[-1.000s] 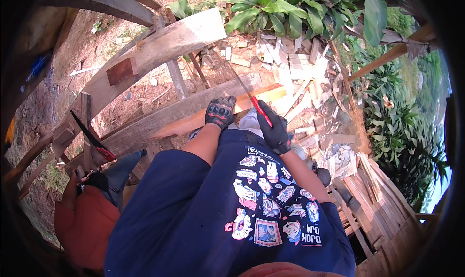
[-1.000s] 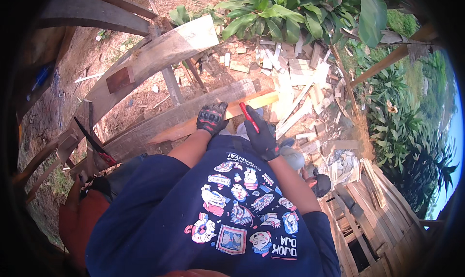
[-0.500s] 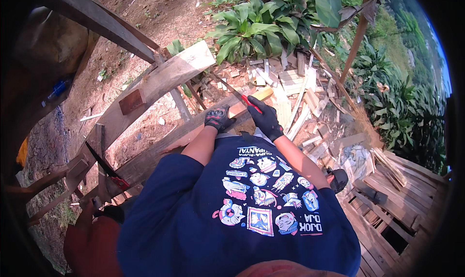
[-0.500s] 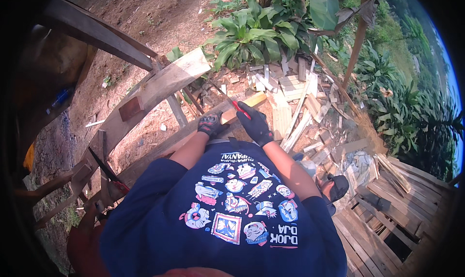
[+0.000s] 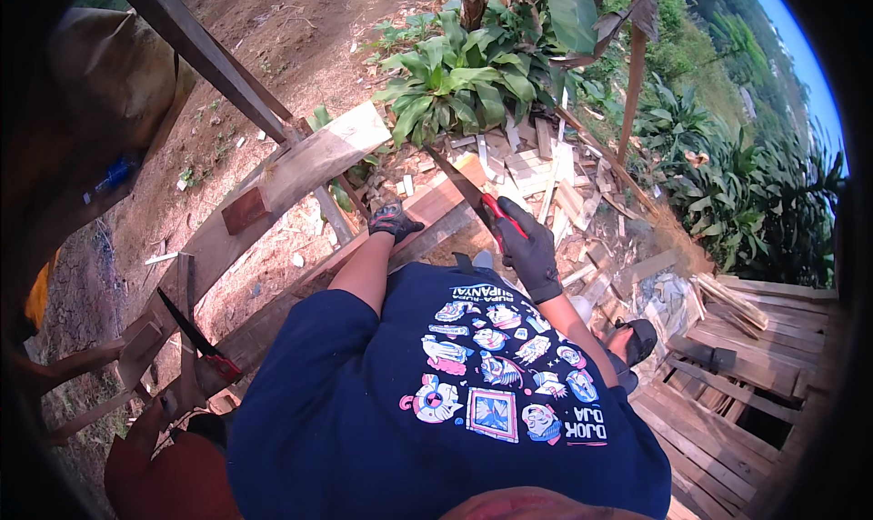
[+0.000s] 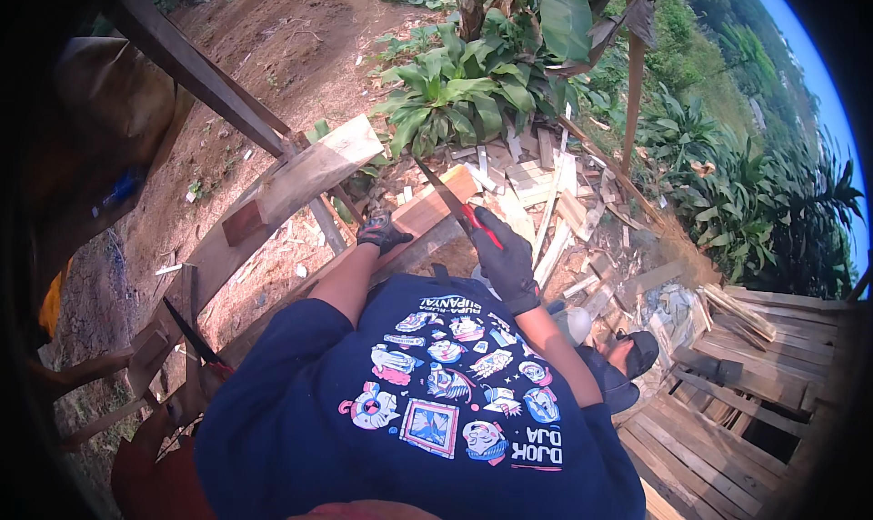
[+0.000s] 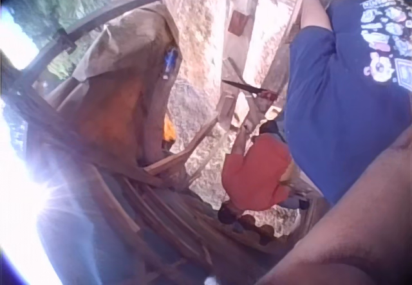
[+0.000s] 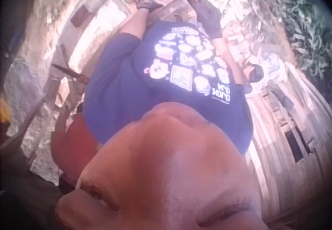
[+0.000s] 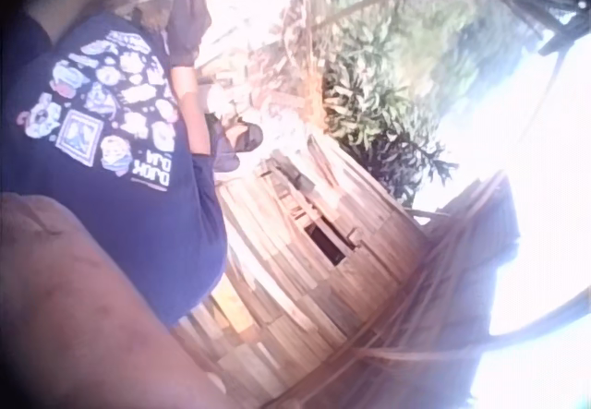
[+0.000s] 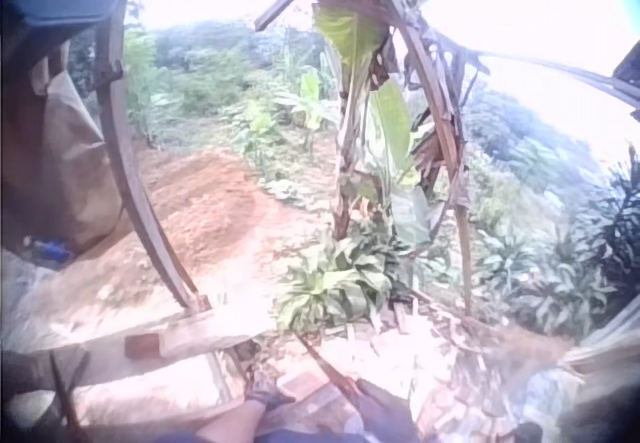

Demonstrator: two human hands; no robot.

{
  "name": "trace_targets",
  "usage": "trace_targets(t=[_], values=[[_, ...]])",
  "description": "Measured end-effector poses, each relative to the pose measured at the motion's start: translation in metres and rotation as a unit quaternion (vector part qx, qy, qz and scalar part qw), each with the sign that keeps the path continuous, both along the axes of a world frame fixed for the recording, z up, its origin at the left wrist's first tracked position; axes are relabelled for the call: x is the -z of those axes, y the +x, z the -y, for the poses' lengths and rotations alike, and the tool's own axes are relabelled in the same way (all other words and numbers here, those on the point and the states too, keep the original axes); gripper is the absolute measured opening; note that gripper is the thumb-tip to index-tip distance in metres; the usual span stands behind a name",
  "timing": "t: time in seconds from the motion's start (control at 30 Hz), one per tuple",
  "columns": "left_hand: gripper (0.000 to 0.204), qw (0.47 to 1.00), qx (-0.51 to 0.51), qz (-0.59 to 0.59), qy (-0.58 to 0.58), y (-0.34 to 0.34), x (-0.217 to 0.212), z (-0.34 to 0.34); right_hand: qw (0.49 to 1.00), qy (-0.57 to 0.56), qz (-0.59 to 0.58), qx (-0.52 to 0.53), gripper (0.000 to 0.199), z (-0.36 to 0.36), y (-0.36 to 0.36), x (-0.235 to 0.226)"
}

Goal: The person uses a hand saw to cut a wooden plank placed on a makeshift wooden workbench. They hold the plank with one hand and saw with the other, producing sawdust as they cut through the wood.

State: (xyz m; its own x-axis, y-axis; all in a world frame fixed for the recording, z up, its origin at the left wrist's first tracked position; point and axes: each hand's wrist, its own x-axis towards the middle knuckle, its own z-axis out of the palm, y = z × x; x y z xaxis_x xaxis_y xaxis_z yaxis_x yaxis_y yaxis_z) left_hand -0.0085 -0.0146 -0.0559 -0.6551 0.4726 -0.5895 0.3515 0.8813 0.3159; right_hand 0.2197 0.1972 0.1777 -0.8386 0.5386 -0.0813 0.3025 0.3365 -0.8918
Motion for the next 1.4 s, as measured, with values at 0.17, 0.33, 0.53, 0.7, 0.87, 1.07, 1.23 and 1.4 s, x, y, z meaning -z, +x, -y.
trace_targets(t=[0.17, 0.33, 0.53, 0.7, 0.87, 1.07, 1.23, 1.4], values=[[0.105, 0.999, 0.002, 0.041, -0.002, 0.007, -0.028, -0.007, 0.998, 0.026, 0.041, 0.048, 0.043, 0.020, 0.064, -0.039], [0.094, 0.999, 0.048, -0.010, -0.004, 0.015, -0.029, -0.008, 0.996, 0.008, 0.066, 0.054, 0.042, 0.030, 0.091, -0.047], [0.091, 0.998, 0.059, -0.017, -0.015, 0.021, -0.033, -0.015, 0.998, 0.043, 0.046, 0.008, 0.044, 0.026, 0.083, -0.025], [0.092, 0.999, 0.038, -0.031, -0.022, 0.026, -0.035, -0.016, 0.995, 0.078, 0.040, -0.048, 0.044, 0.020, 0.084, -0.019], [0.093, 0.999, 0.020, -0.002, -0.048, 0.026, -0.039, -0.021, 0.993, 0.100, 0.033, -0.058, 0.043, 0.009, 0.092, -0.018], [0.091, 0.998, 0.010, -0.006, -0.069, 0.026, -0.043, -0.029, 0.993, 0.078, 0.052, -0.065, 0.041, -0.007, 0.115, -0.063], [0.091, 0.992, 0.080, -0.048, -0.084, 0.020, -0.030, -0.037, 0.990, 0.051, 0.084, -0.104, 0.045, -0.012, 0.114, -0.068], [0.099, 0.994, 0.091, -0.006, -0.058, 0.004, -0.026, -0.043, 0.993, 0.000, 0.048, -0.107, 0.048, -0.011, 0.112, -0.047]])
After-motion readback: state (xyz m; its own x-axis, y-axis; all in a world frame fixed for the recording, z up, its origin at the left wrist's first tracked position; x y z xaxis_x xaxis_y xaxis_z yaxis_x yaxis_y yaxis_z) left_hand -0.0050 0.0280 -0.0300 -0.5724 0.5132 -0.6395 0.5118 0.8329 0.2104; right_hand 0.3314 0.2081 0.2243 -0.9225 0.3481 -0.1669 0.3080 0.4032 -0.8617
